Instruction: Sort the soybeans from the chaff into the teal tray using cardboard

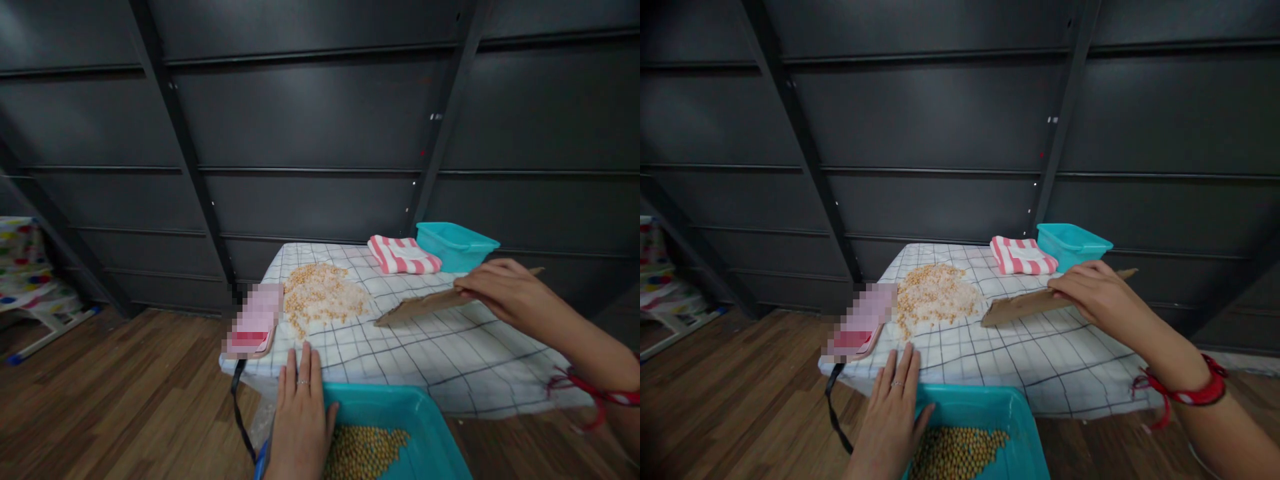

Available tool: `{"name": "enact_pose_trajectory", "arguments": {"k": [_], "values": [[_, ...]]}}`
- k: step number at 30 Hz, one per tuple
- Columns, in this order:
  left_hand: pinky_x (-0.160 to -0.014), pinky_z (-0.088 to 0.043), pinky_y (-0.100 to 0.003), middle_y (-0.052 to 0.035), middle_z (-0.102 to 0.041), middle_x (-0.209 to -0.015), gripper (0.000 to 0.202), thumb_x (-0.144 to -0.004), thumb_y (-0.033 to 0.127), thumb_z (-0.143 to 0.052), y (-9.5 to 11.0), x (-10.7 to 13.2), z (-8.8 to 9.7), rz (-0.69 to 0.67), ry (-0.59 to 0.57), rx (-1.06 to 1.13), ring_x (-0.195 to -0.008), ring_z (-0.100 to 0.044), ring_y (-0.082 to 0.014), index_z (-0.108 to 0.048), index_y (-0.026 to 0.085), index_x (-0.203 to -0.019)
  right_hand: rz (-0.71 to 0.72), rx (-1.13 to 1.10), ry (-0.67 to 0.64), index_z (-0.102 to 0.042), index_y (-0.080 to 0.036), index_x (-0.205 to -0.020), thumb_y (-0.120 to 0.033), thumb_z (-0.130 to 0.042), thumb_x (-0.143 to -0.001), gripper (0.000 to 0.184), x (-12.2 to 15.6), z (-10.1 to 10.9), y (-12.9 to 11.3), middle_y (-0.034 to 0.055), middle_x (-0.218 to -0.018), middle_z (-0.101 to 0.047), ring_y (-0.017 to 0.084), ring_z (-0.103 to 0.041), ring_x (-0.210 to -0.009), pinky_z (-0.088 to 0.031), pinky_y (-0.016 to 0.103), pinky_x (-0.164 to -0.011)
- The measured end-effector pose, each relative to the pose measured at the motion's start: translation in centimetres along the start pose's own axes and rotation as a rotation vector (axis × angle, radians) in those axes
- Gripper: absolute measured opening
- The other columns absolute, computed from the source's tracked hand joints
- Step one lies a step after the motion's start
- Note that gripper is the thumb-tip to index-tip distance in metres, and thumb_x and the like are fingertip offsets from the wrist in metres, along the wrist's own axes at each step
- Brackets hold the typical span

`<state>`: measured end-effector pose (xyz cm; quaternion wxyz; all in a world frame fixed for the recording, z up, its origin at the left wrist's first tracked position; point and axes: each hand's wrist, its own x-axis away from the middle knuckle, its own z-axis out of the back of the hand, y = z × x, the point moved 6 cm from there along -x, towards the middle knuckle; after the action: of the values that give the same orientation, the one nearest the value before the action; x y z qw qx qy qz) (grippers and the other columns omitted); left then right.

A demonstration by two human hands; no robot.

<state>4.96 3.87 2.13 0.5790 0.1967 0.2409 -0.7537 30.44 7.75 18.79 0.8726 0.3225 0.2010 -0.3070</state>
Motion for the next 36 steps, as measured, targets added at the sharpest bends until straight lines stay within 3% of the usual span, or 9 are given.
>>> {"name": "enact_pose_trajectory", "arguments": {"k": [7,11,18,22,29,36], "values": [[-0.089,-0.044,-0.051,-0.0168,-0.047,-0.131,0.054,-0.073,0.020,-0.044,0.0,0.1,-0.4,0.011,-0.016,0.036,-0.120,-0.039,-0.0382,-0.044,0.006,-0.125,-0.010,-0.002,0.030,-0.053,-0.020,-0.092,-0.013,-0.039,-0.085,0.017,-0.6,0.2,0.1,0.0039,-0.077,-0.063,0.015,-0.057,-0.073,-0.041,0.032,-0.068],[-0.090,-0.043,-0.053,-0.0156,-0.044,-0.134,0.061,-0.074,0.019,-0.042,-0.2,0.2,-0.4,0.047,-0.022,0.072,-0.123,-0.035,-0.0369,-0.031,0.009,-0.133,-0.004,-0.097,0.044,-0.054,-0.023,-0.092,-0.016,-0.041,-0.085,0.016,-0.7,0.6,-0.7,0.0023,-0.077,-0.064,0.015,-0.058,-0.072,-0.042,0.032,-0.068],[-0.091,-0.044,-0.050,-0.0187,-0.043,-0.133,0.062,-0.076,0.019,-0.042,-0.6,0.0,-0.1,0.058,-0.048,0.113,-0.122,-0.037,-0.0364,-0.026,0.001,-0.133,0.061,-0.191,0.060,-0.051,-0.022,-0.091,-0.010,-0.039,-0.085,0.018,-3.3,1.3,-4.9,-0.0004,-0.076,-0.062,0.012,-0.054,-0.070,-0.039,0.031,-0.072],[-0.090,-0.044,-0.050,-0.0194,-0.044,-0.133,0.072,-0.076,0.018,-0.042,-0.8,0.1,-0.3,0.076,-0.040,0.150,-0.122,-0.037,-0.0359,-0.007,0.002,-0.138,0.123,-0.171,0.024,-0.050,-0.019,-0.090,-0.007,-0.036,-0.085,0.019,-4.7,0.3,-6.7,-0.0004,-0.074,-0.060,0.012,-0.052,-0.071,-0.037,0.030,-0.074],[-0.089,-0.045,-0.051,-0.0175,-0.045,-0.132,0.073,-0.077,0.018,-0.039,-1.1,0.3,-0.2,0.082,-0.022,0.170,-0.122,-0.038,-0.0353,0.000,0.006,-0.138,0.066,-0.030,0.067,-0.053,-0.018,-0.088,-0.013,-0.037,-0.086,0.016,-5.8,-1.2,-5.8,0.0016,-0.073,-0.060,0.015,-0.053,-0.070,-0.037,0.034,-0.074],[-0.087,-0.047,-0.048,-0.0221,-0.047,-0.129,0.079,-0.077,0.017,-0.038,-1.1,0.2,0.3,0.074,-0.002,0.135,-0.118,-0.042,-0.0352,0.012,0.001,-0.135,0.081,-0.168,0.029,-0.054,-0.019,-0.087,-0.015,-0.038,-0.087,0.017,-5.9,-0.5,-7.3,-0.0003,-0.071,-0.059,0.013,-0.051,-0.069,-0.037,0.032,-0.076]]}}
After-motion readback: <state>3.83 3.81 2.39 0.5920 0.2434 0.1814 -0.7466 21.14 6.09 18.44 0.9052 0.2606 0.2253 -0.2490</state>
